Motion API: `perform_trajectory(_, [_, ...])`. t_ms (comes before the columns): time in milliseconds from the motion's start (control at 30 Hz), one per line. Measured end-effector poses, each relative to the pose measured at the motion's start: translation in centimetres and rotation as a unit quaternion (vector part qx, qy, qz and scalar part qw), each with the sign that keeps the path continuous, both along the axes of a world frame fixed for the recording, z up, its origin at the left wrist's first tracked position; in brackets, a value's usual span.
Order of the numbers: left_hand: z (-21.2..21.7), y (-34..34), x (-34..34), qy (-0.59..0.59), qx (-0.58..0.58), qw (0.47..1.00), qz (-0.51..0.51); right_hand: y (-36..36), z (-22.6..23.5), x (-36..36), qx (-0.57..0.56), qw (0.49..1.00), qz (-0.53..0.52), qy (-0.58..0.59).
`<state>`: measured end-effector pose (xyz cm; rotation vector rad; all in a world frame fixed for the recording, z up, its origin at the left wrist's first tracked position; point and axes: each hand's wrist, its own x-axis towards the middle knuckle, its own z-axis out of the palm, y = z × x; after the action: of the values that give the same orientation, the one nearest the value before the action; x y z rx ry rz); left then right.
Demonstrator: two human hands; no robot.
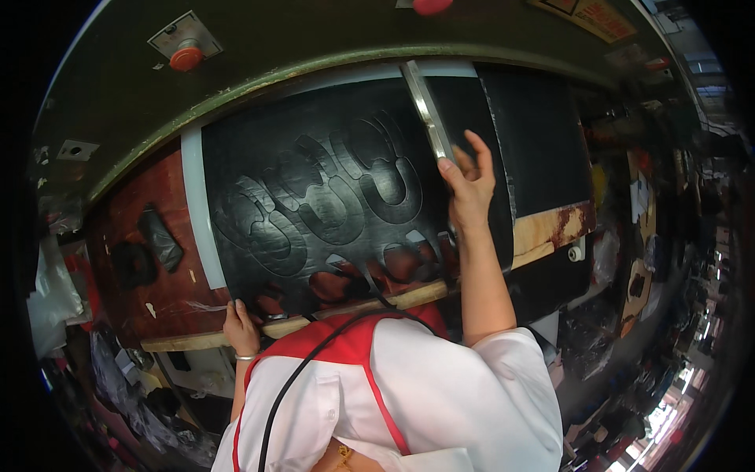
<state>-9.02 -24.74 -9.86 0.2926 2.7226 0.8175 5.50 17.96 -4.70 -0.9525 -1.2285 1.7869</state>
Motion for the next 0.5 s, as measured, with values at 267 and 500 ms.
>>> perform_trajectory(267, [-1.1,2.2,-2.0,0.109,-0.013,0.994,-0.005,1.3,-2.8,1.2,0.483,0.779,-0.003,-0.400])
perform_trajectory(500, [-1.7,6.3,-9.0,0.095,-0.016,0.995,0.012,8.0,0.1,-7.0,0.561,0.767,-0.094,-0.295])
